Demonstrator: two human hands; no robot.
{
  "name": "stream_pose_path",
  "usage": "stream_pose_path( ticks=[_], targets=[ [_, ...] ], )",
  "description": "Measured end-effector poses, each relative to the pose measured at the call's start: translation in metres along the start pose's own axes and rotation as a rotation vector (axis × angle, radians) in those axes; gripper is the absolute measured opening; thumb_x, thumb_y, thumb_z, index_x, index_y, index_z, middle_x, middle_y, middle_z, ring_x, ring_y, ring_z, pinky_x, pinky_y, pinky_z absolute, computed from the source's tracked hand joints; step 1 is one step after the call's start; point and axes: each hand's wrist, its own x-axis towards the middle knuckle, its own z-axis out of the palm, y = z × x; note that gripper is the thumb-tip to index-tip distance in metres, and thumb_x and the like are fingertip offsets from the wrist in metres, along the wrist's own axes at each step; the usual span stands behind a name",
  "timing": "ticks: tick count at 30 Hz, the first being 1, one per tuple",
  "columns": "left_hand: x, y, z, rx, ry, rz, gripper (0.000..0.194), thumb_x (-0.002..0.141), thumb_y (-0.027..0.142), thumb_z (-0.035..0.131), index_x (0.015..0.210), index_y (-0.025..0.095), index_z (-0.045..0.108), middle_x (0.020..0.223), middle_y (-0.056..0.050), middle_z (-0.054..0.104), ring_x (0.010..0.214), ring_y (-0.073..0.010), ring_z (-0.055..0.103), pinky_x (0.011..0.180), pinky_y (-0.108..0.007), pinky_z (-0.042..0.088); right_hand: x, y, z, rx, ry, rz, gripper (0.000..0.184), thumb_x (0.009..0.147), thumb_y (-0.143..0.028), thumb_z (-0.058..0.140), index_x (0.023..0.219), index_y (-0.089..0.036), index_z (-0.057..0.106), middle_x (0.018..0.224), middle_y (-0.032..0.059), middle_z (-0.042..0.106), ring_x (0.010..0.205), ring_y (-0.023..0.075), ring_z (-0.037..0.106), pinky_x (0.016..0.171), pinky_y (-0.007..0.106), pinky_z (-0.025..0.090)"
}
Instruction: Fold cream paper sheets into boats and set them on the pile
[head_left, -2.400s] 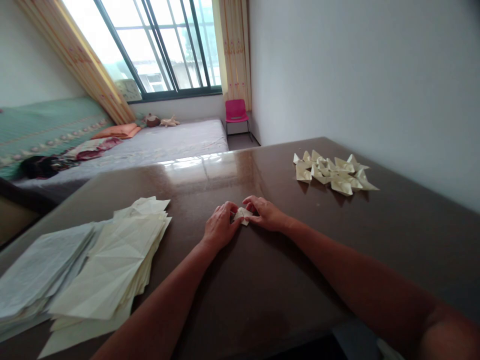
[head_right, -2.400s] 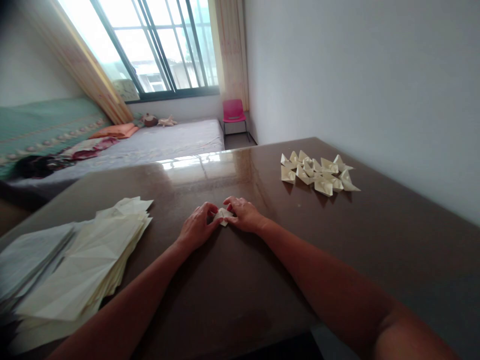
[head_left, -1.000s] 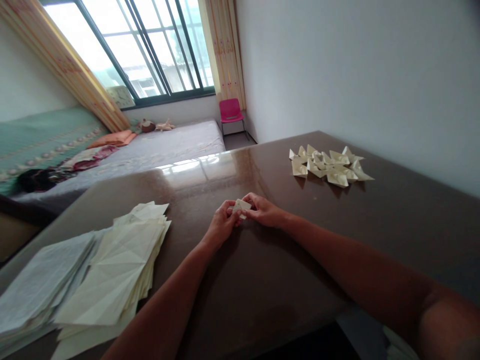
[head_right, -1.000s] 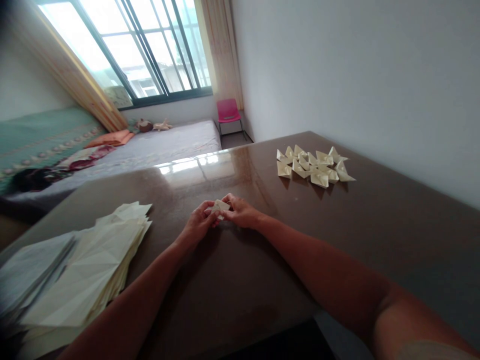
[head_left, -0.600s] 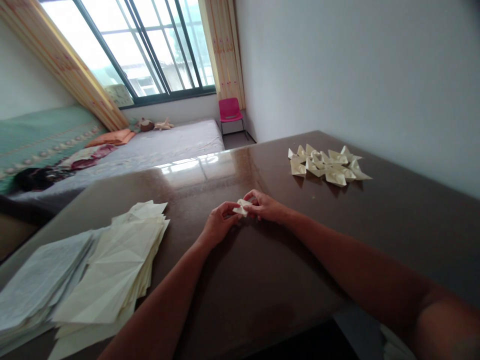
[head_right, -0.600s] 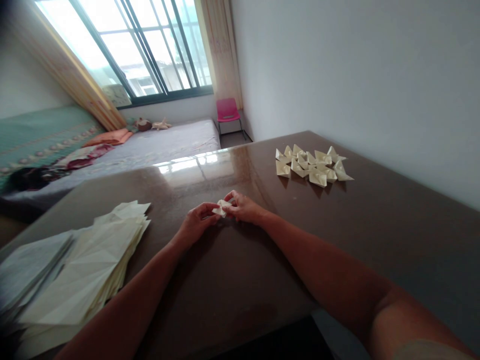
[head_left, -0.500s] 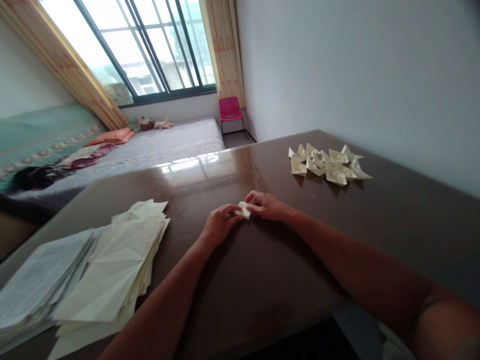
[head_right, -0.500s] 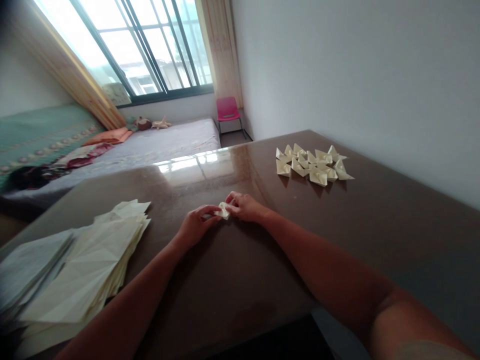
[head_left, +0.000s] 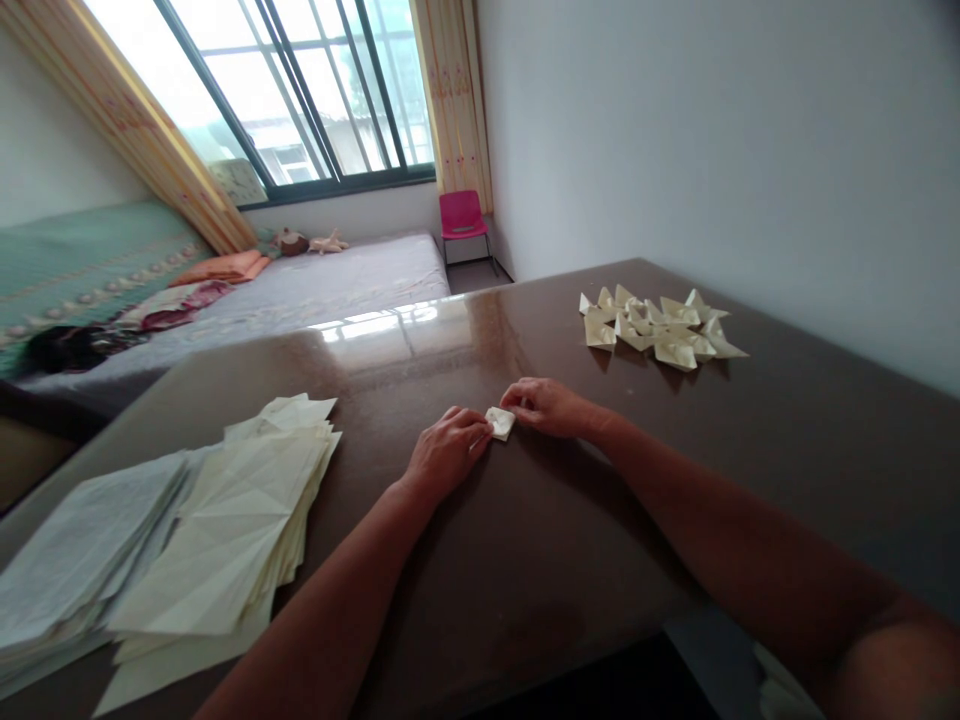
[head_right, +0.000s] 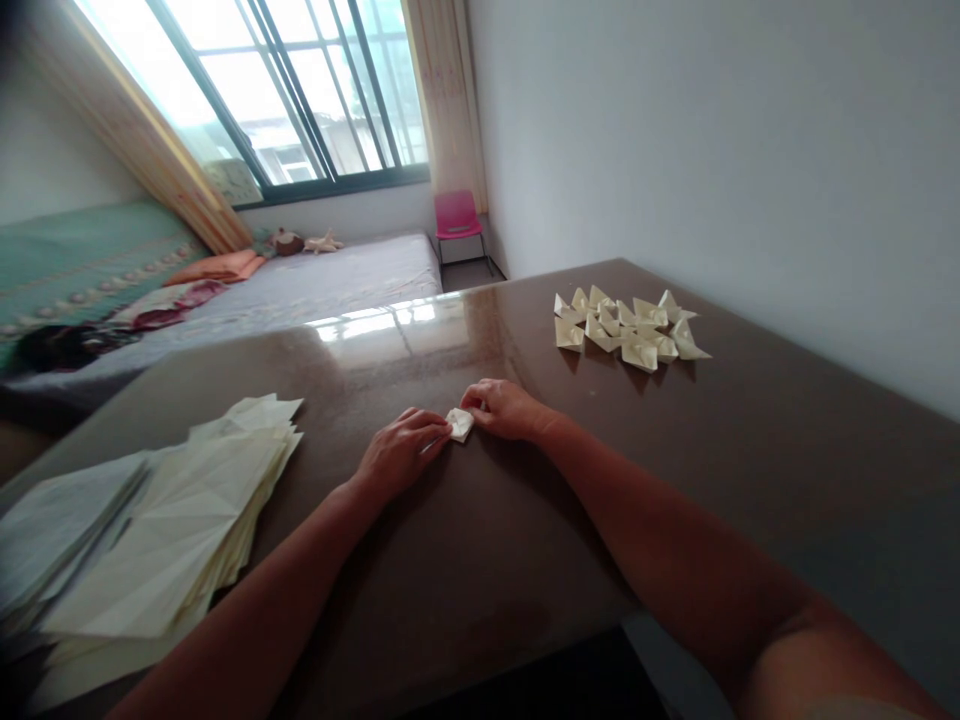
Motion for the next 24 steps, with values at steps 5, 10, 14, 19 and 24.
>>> stream_pose_path(
  ticks=[5, 10, 14, 19, 24],
  targets=[
    [0.002, -0.002, 0.002, -0.054, 0.031, -0.024, 0.022, 0.09, 0.036, 0.051, 0.095, 0.028, 0.071, 0.104, -0.003, 0.066, 0.098, -0.0187, 0.057, 0.091, -0.033, 0.045, 0.005, 0.003, 0.01, 0.02, -0.01, 0.097, 0.024, 0.078, -0.033, 0.066, 0.096, -0.017, 0.068, 0.084, 0.0048, 0.066, 0.073, 0.0149, 0.058, 0.065, 0.025, 0.04],
    [0.003, -0.006, 0.007, -0.204, 0.08, -0.178, 0.018, 0.079, 0.039, 0.065, 0.09, 0.025, 0.067, 0.103, -0.002, 0.066, 0.089, -0.0172, 0.061, 0.082, -0.03, 0.048, 0.008, 0.005, 0.011, 0.357, -0.109, 0.138, 0.03, 0.073, -0.029, 0.068, 0.098, -0.013, 0.067, 0.076, 0.0008, 0.063, 0.067, 0.012, 0.055, 0.06, 0.022, 0.041],
    [0.005, -0.003, 0.008, -0.323, 0.165, -0.356, 0.029, 0.077, 0.043, 0.066, 0.095, 0.021, 0.06, 0.08, 0.001, 0.066, 0.064, -0.0129, 0.06, 0.062, -0.025, 0.046, 0.005, -0.005, 0.006, 0.448, -0.038, 0.063, 0.023, 0.077, -0.032, 0.065, 0.087, -0.012, 0.068, 0.07, -0.0001, 0.06, 0.065, 0.0112, 0.052, 0.06, 0.022, 0.04],
    [0.007, 0.002, 0.006, -0.496, 0.292, -0.344, 0.024, 0.081, 0.042, 0.061, 0.089, 0.02, 0.067, 0.084, -0.002, 0.07, 0.073, -0.0138, 0.064, 0.06, -0.022, 0.047, 0.003, -0.015, 0.006, 0.334, 0.113, -0.034, 0.021, 0.08, -0.035, 0.065, 0.082, -0.015, 0.068, 0.076, 0.0015, 0.062, 0.067, 0.0112, 0.053, 0.063, 0.022, 0.041],
    [0.007, 0.0, 0.004, -0.478, 0.336, -0.22, 0.021, 0.083, 0.036, 0.062, 0.092, 0.022, 0.073, 0.094, -0.004, 0.072, 0.083, -0.016, 0.066, 0.072, -0.025, 0.051, 0.002, -0.015, 0.009, 0.184, 0.178, -0.143, 0.021, 0.084, -0.036, 0.062, 0.084, -0.017, 0.069, 0.079, 0.0024, 0.064, 0.066, 0.0108, 0.053, 0.065, 0.023, 0.04]
  ],
)
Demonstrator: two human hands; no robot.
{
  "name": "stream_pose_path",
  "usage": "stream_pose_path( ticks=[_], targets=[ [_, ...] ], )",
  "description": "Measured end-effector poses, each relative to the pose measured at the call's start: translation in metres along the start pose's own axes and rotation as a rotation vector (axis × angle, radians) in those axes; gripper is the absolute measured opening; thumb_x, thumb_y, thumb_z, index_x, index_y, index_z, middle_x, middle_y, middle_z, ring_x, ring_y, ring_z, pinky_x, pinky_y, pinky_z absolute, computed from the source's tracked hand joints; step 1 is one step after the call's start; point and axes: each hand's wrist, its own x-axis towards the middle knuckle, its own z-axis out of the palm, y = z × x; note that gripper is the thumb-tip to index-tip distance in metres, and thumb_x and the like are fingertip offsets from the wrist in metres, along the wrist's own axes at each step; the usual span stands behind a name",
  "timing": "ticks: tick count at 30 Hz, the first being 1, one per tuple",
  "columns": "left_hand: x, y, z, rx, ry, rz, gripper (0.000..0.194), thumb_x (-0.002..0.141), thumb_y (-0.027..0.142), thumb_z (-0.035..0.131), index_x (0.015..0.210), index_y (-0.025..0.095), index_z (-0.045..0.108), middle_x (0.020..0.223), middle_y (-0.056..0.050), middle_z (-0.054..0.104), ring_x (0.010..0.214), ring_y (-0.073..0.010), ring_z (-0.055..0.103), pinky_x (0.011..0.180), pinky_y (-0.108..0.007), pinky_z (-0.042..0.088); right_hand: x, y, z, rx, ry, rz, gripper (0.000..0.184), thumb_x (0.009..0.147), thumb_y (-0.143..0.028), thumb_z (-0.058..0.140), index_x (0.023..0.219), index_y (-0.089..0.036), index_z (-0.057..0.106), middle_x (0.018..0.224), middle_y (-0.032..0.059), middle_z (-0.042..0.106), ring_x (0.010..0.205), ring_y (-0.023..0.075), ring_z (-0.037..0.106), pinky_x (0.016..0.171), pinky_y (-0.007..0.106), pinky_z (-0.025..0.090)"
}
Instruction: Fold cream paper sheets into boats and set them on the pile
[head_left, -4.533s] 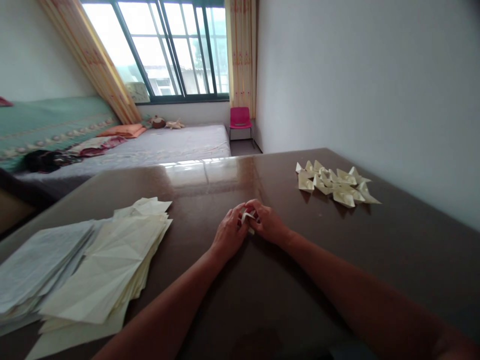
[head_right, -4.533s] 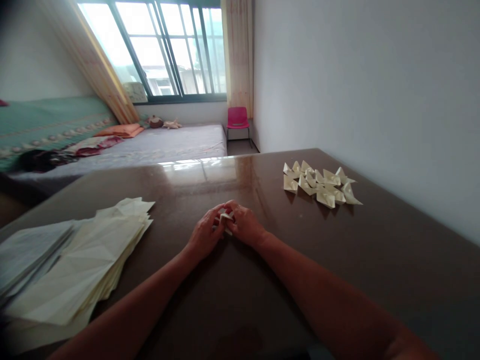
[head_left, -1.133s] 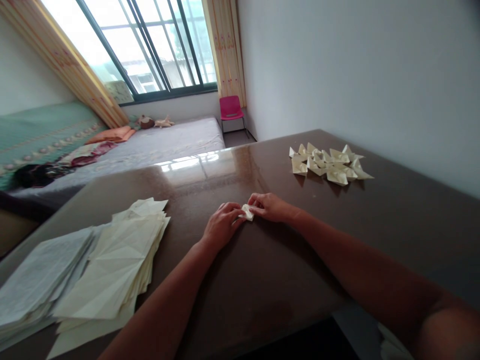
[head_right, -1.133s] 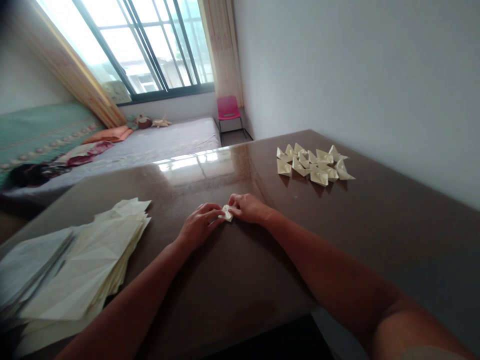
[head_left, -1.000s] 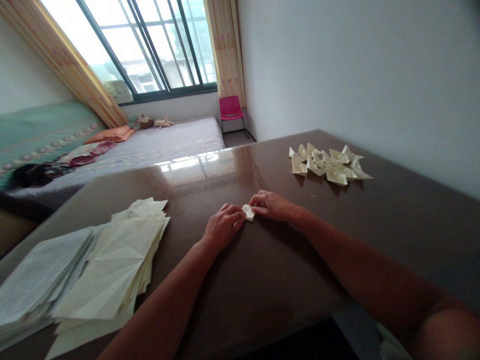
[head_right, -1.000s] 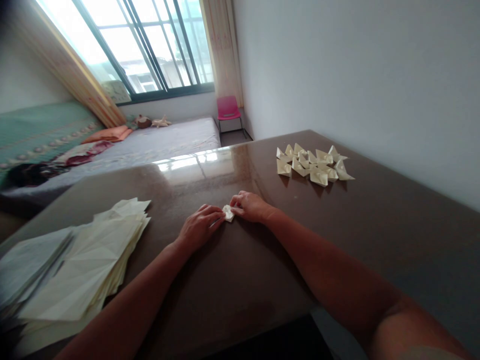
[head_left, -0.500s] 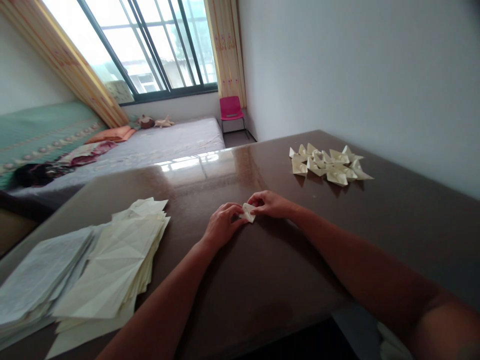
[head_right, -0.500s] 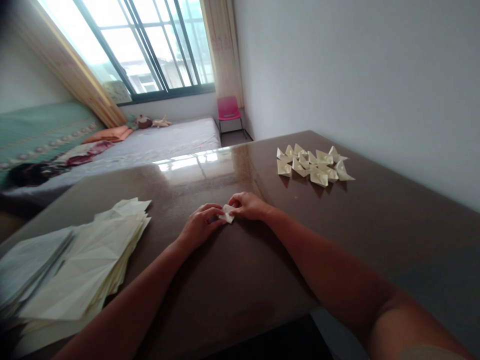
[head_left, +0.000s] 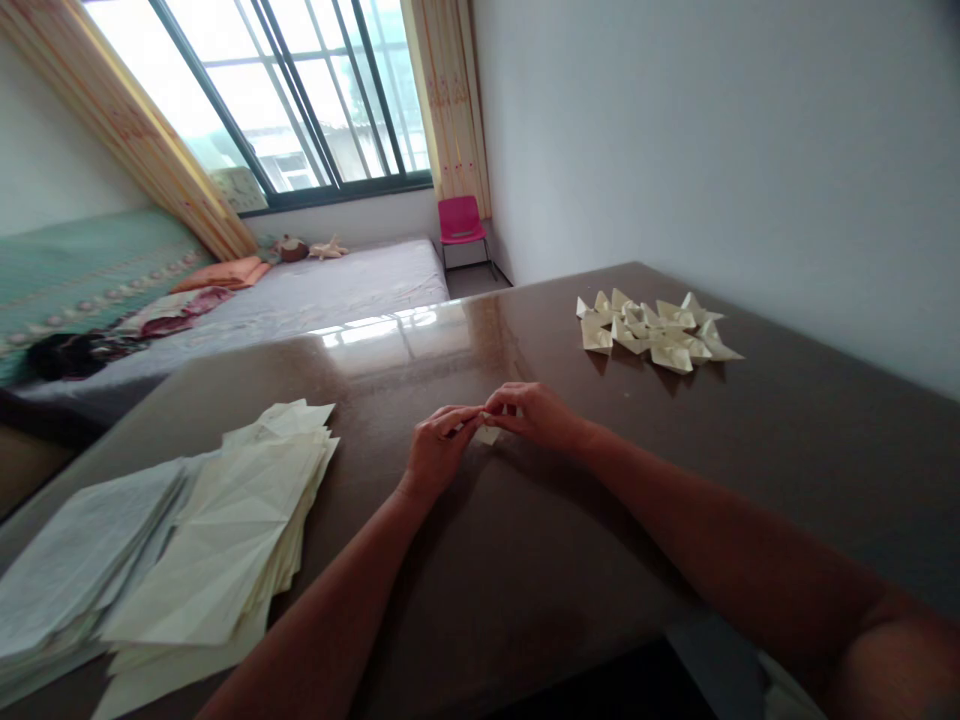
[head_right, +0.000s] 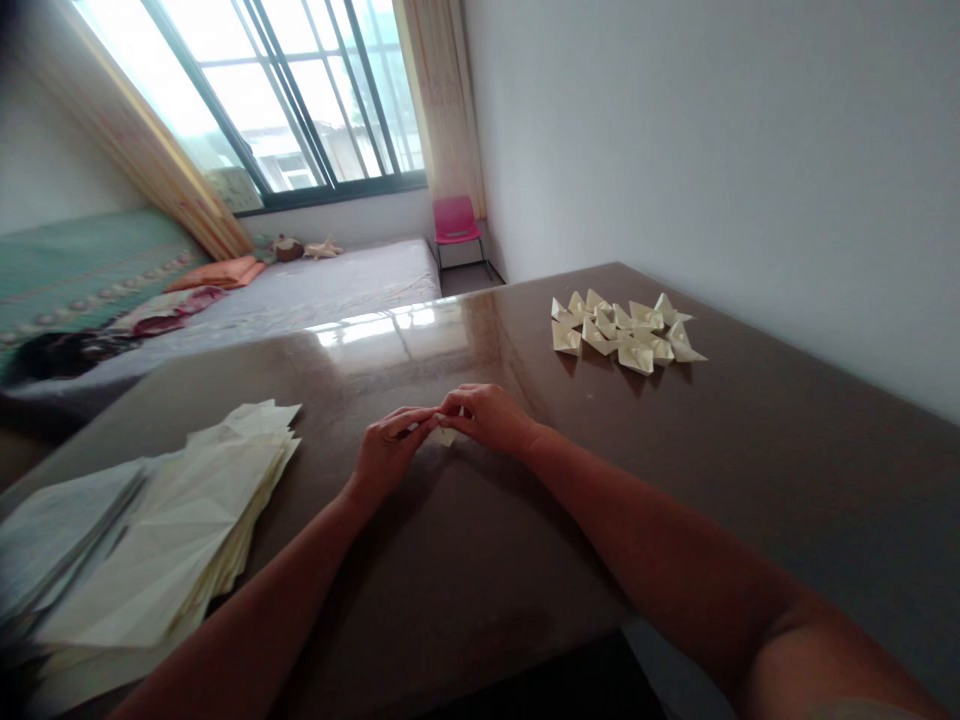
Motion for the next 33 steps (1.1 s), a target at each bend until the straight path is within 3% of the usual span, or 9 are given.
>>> stream_pose_path(
  ticks=[5, 11, 17, 22, 26, 28, 31, 33],
  targets=[
    [-0.001, 0.0, 0.001, 0.091, 0.024, 0.023, 0.018, 0.083, 0.034, 0.061, 0.092, 0.024, 0.074, 0.092, -0.002, 0.073, 0.08, -0.0147, 0.066, 0.064, -0.022, 0.051, 0.0, 0.002, 0.001, 0.027, 0.033, -0.003, 0.016, 0.083, -0.03, 0.063, 0.078, -0.016, 0.068, 0.074, 0.0013, 0.064, 0.065, 0.0103, 0.054, 0.062, 0.022, 0.039],
    [0.0, 0.004, 0.001, 0.011, 0.045, -0.107, 0.02, 0.081, 0.036, 0.062, 0.088, 0.022, 0.074, 0.087, -0.001, 0.074, 0.077, -0.0154, 0.067, 0.062, -0.021, 0.052, 0.002, 0.009, 0.003, 0.144, 0.03, 0.05, 0.013, 0.08, -0.028, 0.064, 0.076, -0.016, 0.067, 0.073, 0.0002, 0.064, 0.064, 0.0098, 0.052, 0.061, 0.021, 0.038],
    [0.006, -0.003, -0.004, -0.139, 0.097, -0.263, 0.026, 0.076, 0.039, 0.066, 0.088, 0.018, 0.074, 0.076, -0.002, 0.072, 0.066, -0.0139, 0.064, 0.063, -0.024, 0.052, 0.005, 0.017, 0.003, 0.43, 0.067, 0.235, 0.02, 0.076, -0.035, 0.066, 0.073, -0.016, 0.063, 0.06, -0.002, 0.059, 0.054, 0.0096, 0.05, 0.054, 0.022, 0.037],
    [0.009, -0.019, -0.005, -0.397, 0.181, -0.351, 0.035, 0.071, 0.045, 0.069, 0.086, 0.013, 0.069, 0.083, -0.004, 0.07, 0.074, -0.014, 0.063, 0.072, -0.028, 0.055, 0.007, 0.023, 0.004, 0.694, 0.135, 0.404, 0.022, 0.076, -0.038, 0.065, 0.081, -0.019, 0.055, 0.067, -0.0021, 0.061, 0.063, 0.012, 0.06, 0.058, 0.022, 0.044],
    [0.011, -0.028, -0.005, -0.472, 0.185, -0.376, 0.035, 0.07, 0.045, 0.07, 0.083, 0.013, 0.064, 0.082, -0.003, 0.068, 0.077, -0.0142, 0.064, 0.076, -0.03, 0.055, 0.008, 0.027, 0.007, 0.83, 0.22, 0.541, 0.024, 0.075, -0.037, 0.065, 0.082, -0.021, 0.049, 0.074, -0.0029, 0.062, 0.069, 0.0135, 0.065, 0.058, 0.022, 0.046],
    [0.012, -0.03, -0.004, -0.436, 0.157, -0.358, 0.033, 0.073, 0.045, 0.068, 0.082, 0.014, 0.062, 0.085, -0.004, 0.068, 0.079, -0.0149, 0.064, 0.077, -0.031, 0.055, 0.008, 0.03, 0.008, 0.825, 0.229, 0.532, 0.024, 0.075, -0.037, 0.066, 0.081, -0.021, 0.049, 0.075, -0.0027, 0.062, 0.069, 0.0135, 0.065, 0.058, 0.022, 0.046],
    [0.012, -0.029, -0.003, -0.364, 0.069, -0.29, 0.032, 0.074, 0.041, 0.067, 0.093, 0.017, 0.059, 0.102, -0.006, 0.067, 0.088, -0.0174, 0.064, 0.078, -0.033, 0.054, 0.008, 0.03, 0.007, 0.718, 0.19, 0.413, 0.023, 0.076, -0.037, 0.065, 0.081, -0.02, 0.051, 0.078, -0.0007, 0.065, 0.069, 0.0131, 0.063, 0.061, 0.024, 0.047],
    [0.012, -0.026, -0.002, -0.337, 0.015, -0.237, 0.045, 0.068, 0.036, 0.073, 0.106, 0.02, 0.054, 0.117, -0.008, 0.062, 0.099, -0.0199, 0.063, 0.083, -0.035, 0.053, 0.008, 0.028, 0.008, 0.681, 0.153, 0.343, 0.023, 0.078, -0.039, 0.064, 0.081, -0.02, 0.052, 0.082, 0.0007, 0.067, 0.068, 0.0127, 0.062, 0.064, 0.026, 0.047]
  ],
)
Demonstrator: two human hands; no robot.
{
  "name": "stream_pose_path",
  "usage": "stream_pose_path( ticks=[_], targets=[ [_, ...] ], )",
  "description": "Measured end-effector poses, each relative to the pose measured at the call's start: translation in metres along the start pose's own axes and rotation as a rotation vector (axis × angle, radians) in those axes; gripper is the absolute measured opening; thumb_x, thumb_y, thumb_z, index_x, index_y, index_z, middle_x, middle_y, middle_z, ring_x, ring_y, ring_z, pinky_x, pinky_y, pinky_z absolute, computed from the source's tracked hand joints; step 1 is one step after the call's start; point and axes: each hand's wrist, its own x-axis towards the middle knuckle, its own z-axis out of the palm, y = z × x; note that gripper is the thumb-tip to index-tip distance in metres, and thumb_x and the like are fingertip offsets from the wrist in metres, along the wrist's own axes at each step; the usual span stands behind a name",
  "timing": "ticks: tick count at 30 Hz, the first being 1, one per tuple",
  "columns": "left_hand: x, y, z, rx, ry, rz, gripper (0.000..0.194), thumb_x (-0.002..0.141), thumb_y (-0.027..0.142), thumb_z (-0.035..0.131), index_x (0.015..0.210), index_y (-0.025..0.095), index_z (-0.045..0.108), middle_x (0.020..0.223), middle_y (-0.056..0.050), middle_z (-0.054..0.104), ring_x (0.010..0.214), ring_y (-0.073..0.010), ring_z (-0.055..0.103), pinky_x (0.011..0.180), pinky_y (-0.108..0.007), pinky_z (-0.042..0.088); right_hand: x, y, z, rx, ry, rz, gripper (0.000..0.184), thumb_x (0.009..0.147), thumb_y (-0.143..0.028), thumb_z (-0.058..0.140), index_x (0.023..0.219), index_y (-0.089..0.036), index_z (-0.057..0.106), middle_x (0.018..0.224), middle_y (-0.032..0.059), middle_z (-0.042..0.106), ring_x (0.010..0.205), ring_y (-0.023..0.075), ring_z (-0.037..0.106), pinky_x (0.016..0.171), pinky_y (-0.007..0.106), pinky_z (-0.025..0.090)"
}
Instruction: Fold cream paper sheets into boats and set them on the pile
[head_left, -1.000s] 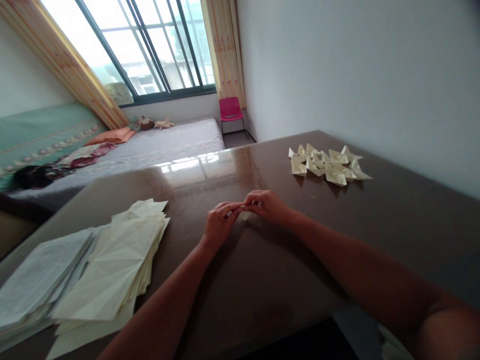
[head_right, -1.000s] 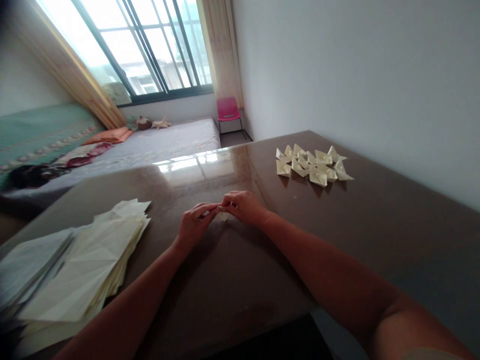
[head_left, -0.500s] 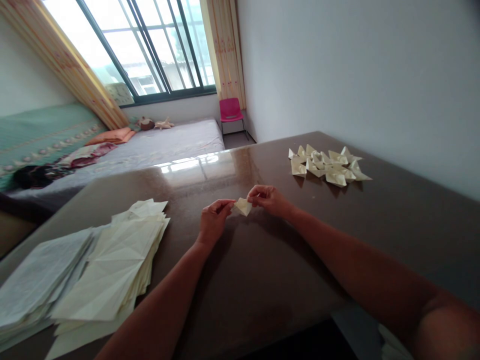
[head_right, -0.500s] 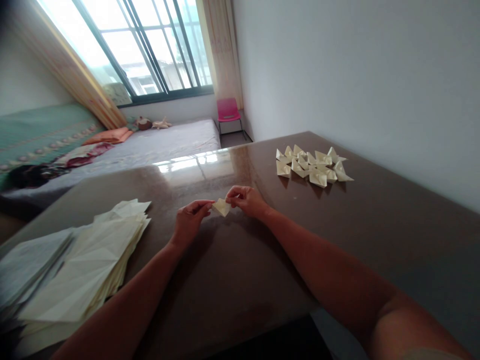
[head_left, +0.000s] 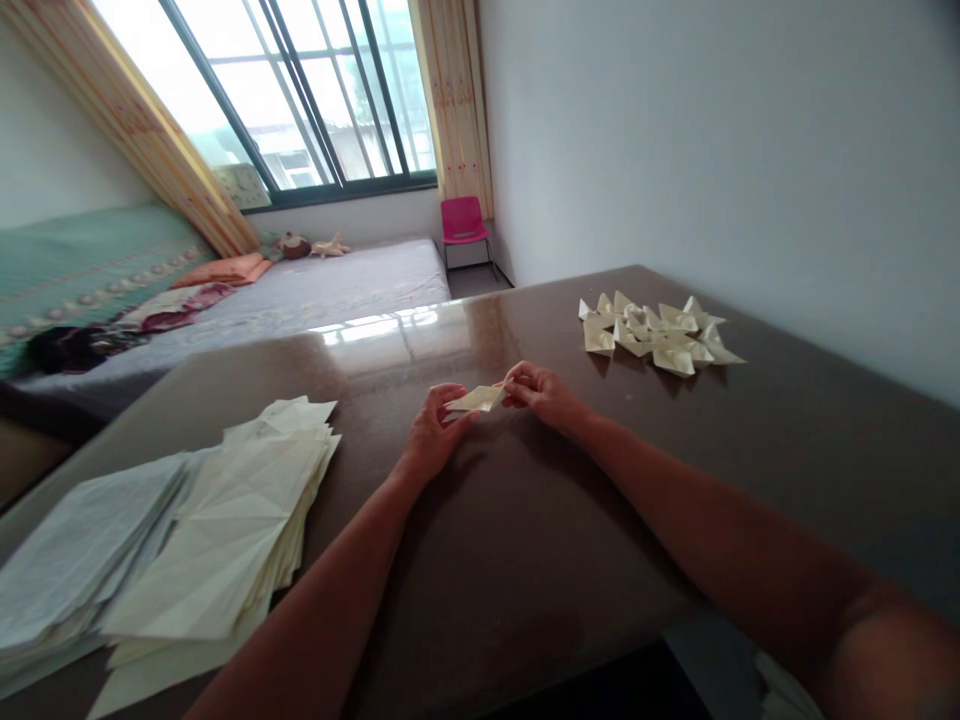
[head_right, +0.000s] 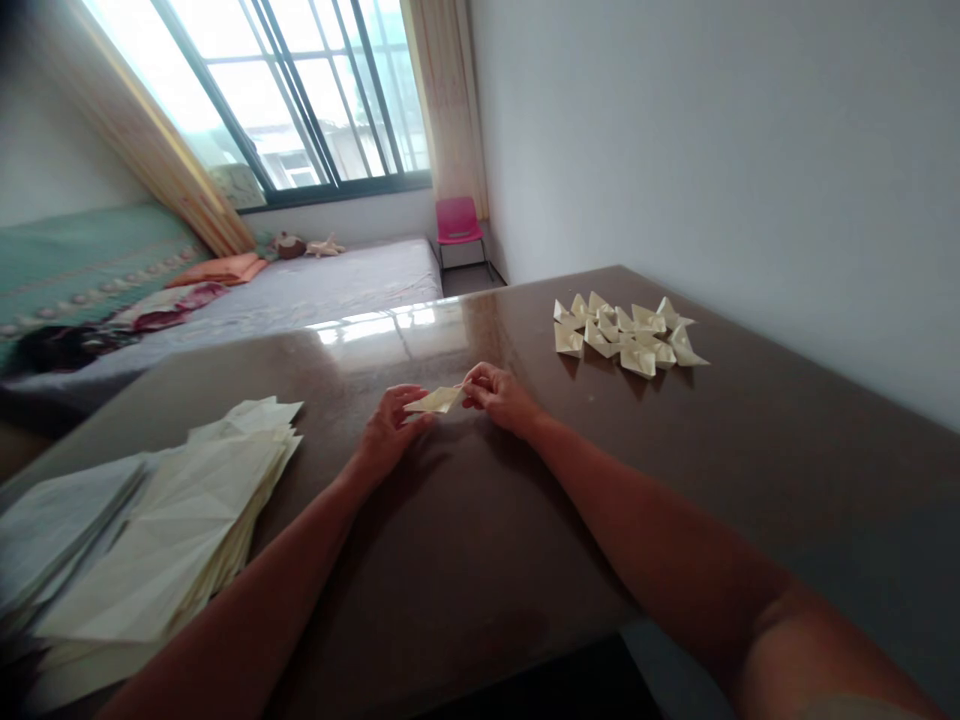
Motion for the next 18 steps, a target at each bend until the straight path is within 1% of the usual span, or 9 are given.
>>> stream_pose_path(
  ticks=[1, 2, 3, 6, 8, 10, 14, 18],
  targets=[
    [-0.001, 0.002, 0.001, 0.019, -0.021, 0.021, 0.052, 0.065, 0.033, 0.076, 0.11, 0.021, 0.052, 0.122, -0.008, 0.06, 0.104, -0.0211, 0.061, 0.085, -0.036, 0.053, -0.001, 0.0, 0.001, 0.003, -0.029, -0.011, 0.023, 0.078, -0.04, 0.064, 0.082, -0.02, 0.052, 0.083, 0.0011, 0.067, 0.067, 0.0125, 0.061, 0.064, 0.026, 0.047],
    [-0.002, 0.003, 0.001, 0.044, -0.037, 0.04, 0.055, 0.063, 0.03, 0.077, 0.111, 0.022, 0.052, 0.124, -0.009, 0.059, 0.107, -0.0219, 0.06, 0.087, -0.037, 0.052, -0.001, -0.001, 0.003, 0.013, -0.058, -0.018, 0.024, 0.078, -0.041, 0.064, 0.082, -0.02, 0.052, 0.084, 0.0012, 0.068, 0.067, 0.0121, 0.06, 0.065, 0.026, 0.047],
    [-0.003, 0.005, 0.002, 0.069, -0.046, 0.055, 0.053, 0.062, 0.029, 0.078, 0.109, 0.022, 0.053, 0.124, -0.008, 0.059, 0.108, -0.0223, 0.06, 0.089, -0.038, 0.051, -0.002, -0.001, 0.004, 0.025, -0.083, -0.022, 0.024, 0.078, -0.041, 0.064, 0.082, -0.021, 0.052, 0.085, 0.0011, 0.068, 0.066, 0.0118, 0.059, 0.065, 0.026, 0.047],
    [-0.006, 0.008, 0.002, 0.118, -0.059, 0.072, 0.035, 0.065, 0.029, 0.075, 0.093, 0.019, 0.057, 0.118, -0.007, 0.064, 0.103, -0.022, 0.062, 0.091, -0.038, 0.049, -0.004, -0.002, 0.006, 0.055, -0.113, -0.02, 0.027, 0.078, -0.043, 0.065, 0.083, -0.021, 0.052, 0.082, 0.0006, 0.067, 0.065, 0.0111, 0.057, 0.065, 0.026, 0.047],
    [-0.006, 0.008, 0.002, 0.124, -0.067, 0.068, 0.03, 0.065, 0.031, 0.075, 0.087, 0.018, 0.061, 0.118, -0.007, 0.065, 0.101, -0.0219, 0.064, 0.091, -0.037, 0.049, -0.004, -0.003, 0.006, 0.071, -0.114, -0.008, 0.028, 0.077, -0.045, 0.065, 0.083, -0.02, 0.052, 0.082, 0.0009, 0.067, 0.065, 0.0113, 0.058, 0.066, 0.026, 0.047],
    [-0.006, 0.009, 0.001, 0.148, -0.068, 0.069, 0.028, 0.065, 0.034, 0.074, 0.086, 0.017, 0.067, 0.117, -0.007, 0.066, 0.099, -0.0219, 0.064, 0.091, -0.035, 0.049, -0.005, -0.005, 0.006, 0.085, -0.117, -0.006, 0.029, 0.077, -0.046, 0.066, 0.083, -0.02, 0.052, 0.084, 0.0014, 0.067, 0.067, 0.0119, 0.059, 0.067, 0.027, 0.047],
    [-0.004, 0.013, 0.0, 0.269, -0.014, 0.086, 0.02, 0.071, 0.036, 0.069, 0.079, 0.019, 0.073, 0.097, -0.004, 0.073, 0.089, -0.0198, 0.066, 0.085, -0.029, 0.049, -0.006, -0.01, 0.008, 0.121, -0.095, -0.008, 0.029, 0.076, -0.046, 0.066, 0.083, -0.021, 0.053, 0.087, 0.0018, 0.067, 0.074, 0.0139, 0.063, 0.069, 0.028, 0.048],
    [-0.004, 0.018, 0.0, 0.283, 0.062, 0.057, 0.024, 0.073, 0.041, 0.067, 0.078, 0.019, 0.073, 0.086, -0.002, 0.074, 0.076, -0.0172, 0.065, 0.071, -0.025, 0.049, -0.005, -0.011, 0.008, 0.134, -0.053, 0.015, 0.03, 0.076, -0.048, 0.065, 0.083, -0.021, 0.052, 0.083, 0.0006, 0.065, 0.073, 0.0138, 0.063, 0.066, 0.026, 0.047]
  ],
)
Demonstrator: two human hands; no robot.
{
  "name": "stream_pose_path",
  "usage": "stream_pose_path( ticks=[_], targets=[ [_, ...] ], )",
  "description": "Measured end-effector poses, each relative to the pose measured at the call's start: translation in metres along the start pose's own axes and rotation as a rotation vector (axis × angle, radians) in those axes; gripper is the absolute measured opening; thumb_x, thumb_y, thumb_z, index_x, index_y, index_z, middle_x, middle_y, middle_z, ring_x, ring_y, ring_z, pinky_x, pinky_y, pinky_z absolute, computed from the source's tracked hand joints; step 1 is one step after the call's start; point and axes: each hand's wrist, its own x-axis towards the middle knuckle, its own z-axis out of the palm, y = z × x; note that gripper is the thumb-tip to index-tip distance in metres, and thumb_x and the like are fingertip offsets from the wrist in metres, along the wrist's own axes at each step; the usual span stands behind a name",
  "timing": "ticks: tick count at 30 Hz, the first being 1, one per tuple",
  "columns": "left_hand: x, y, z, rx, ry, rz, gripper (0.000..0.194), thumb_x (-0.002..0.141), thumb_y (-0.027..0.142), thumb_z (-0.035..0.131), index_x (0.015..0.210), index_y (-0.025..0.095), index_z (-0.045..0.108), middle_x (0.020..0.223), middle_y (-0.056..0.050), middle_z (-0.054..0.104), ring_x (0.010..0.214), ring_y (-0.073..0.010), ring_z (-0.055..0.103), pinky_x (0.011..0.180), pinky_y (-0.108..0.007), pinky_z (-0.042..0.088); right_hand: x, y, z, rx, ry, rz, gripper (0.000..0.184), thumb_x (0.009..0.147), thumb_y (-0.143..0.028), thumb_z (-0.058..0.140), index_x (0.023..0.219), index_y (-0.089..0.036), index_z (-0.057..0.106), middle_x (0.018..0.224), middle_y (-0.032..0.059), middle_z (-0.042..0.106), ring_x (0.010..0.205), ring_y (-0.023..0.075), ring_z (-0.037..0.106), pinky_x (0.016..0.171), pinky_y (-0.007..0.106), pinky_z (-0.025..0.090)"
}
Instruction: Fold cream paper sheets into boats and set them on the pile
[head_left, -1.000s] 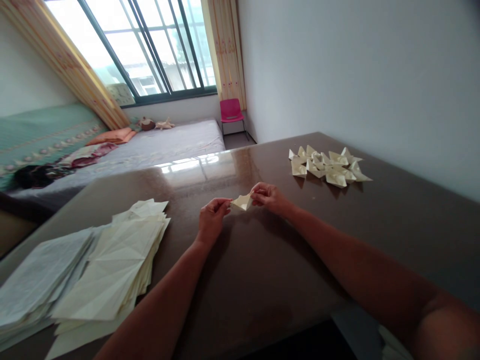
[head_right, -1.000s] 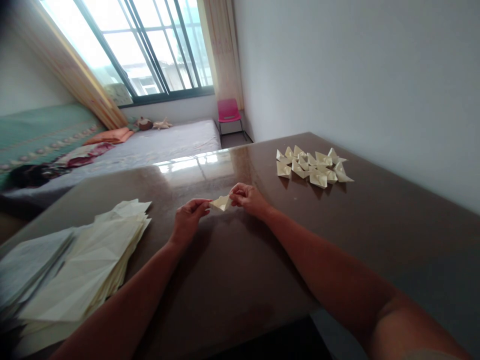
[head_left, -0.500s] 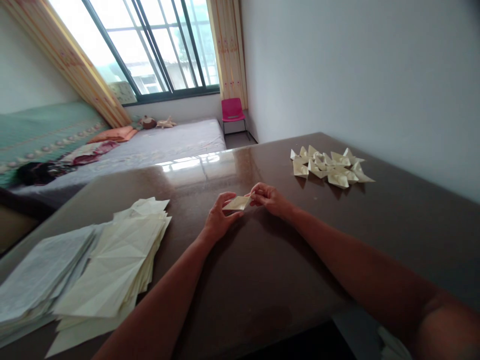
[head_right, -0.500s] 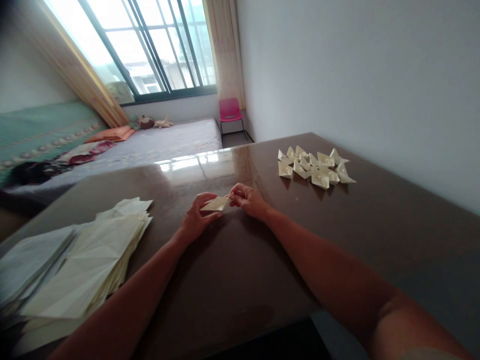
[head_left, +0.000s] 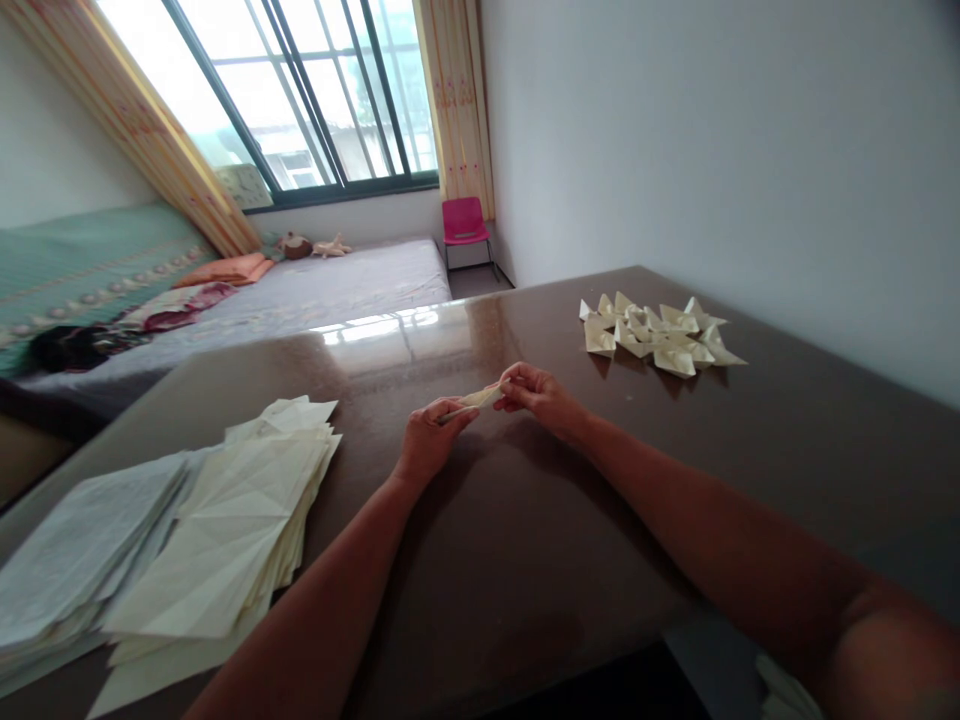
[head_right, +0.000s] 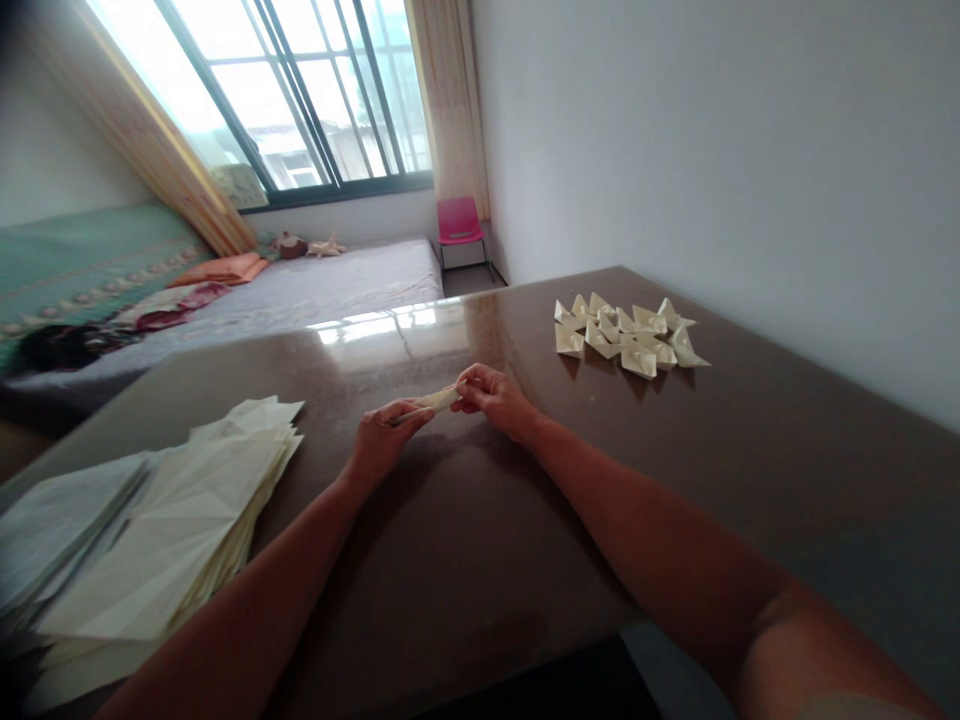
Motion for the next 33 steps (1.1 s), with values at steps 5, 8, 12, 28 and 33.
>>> stream_pose_path(
  ticks=[5, 8, 12, 28, 33],
  targets=[
    [0.0, 0.0, -0.001, -0.034, 0.102, -0.096, 0.031, 0.07, 0.046, 0.069, 0.082, 0.018, 0.071, 0.063, 0.002, 0.065, 0.057, -0.012, 0.056, 0.055, -0.022, 0.042, 0.003, 0.001, -0.004, -0.107, 0.09, -0.025, 0.027, 0.076, -0.045, 0.065, 0.082, -0.02, 0.055, 0.07, -0.0022, 0.059, 0.067, 0.0111, 0.054, 0.058, 0.021, 0.042],
    [0.0, 0.001, -0.002, -0.006, 0.142, -0.089, 0.029, 0.069, 0.045, 0.07, 0.076, 0.018, 0.065, 0.059, 0.005, 0.059, 0.054, -0.0097, 0.05, 0.051, -0.02, 0.039, 0.001, -0.001, -0.005, -0.066, 0.05, -0.021, 0.026, 0.076, -0.043, 0.066, 0.084, -0.02, 0.056, 0.077, -0.0008, 0.062, 0.07, 0.0111, 0.055, 0.061, 0.021, 0.043],
    [-0.002, 0.009, -0.001, 0.049, 0.099, -0.059, 0.026, 0.07, 0.043, 0.069, 0.072, 0.018, 0.061, 0.055, 0.006, 0.052, 0.051, -0.0086, 0.045, 0.05, -0.019, 0.037, -0.002, 0.0, -0.005, -0.113, -0.074, -0.014, 0.05, 0.066, -0.038, 0.076, 0.109, -0.022, 0.058, 0.103, 0.0037, 0.067, 0.081, 0.0139, 0.06, 0.07, 0.025, 0.047],
    [-0.002, 0.003, 0.004, -0.034, -0.154, -0.095, 0.028, 0.069, 0.042, 0.069, 0.087, 0.02, 0.07, 0.065, 0.0, 0.07, 0.065, -0.0192, 0.067, 0.061, -0.025, 0.049, 0.003, 0.003, -0.004, -0.521, -0.064, -0.083, 0.025, 0.075, -0.039, 0.066, 0.081, -0.016, 0.073, 0.066, 0.0, 0.065, 0.061, 0.0115, 0.053, 0.059, 0.021, 0.039],
    [-0.002, 0.005, 0.002, 0.026, -0.193, -0.059, 0.024, 0.075, 0.042, 0.063, 0.079, 0.019, 0.067, 0.063, 0.001, 0.067, 0.062, -0.0171, 0.063, 0.058, -0.024, 0.045, 0.002, 0.003, -0.005, -0.551, -0.086, -0.117, 0.023, 0.076, -0.038, 0.065, 0.079, -0.016, 0.072, 0.066, -0.0013, 0.064, 0.063, 0.0113, 0.053, 0.061, 0.021, 0.039]
  ],
)
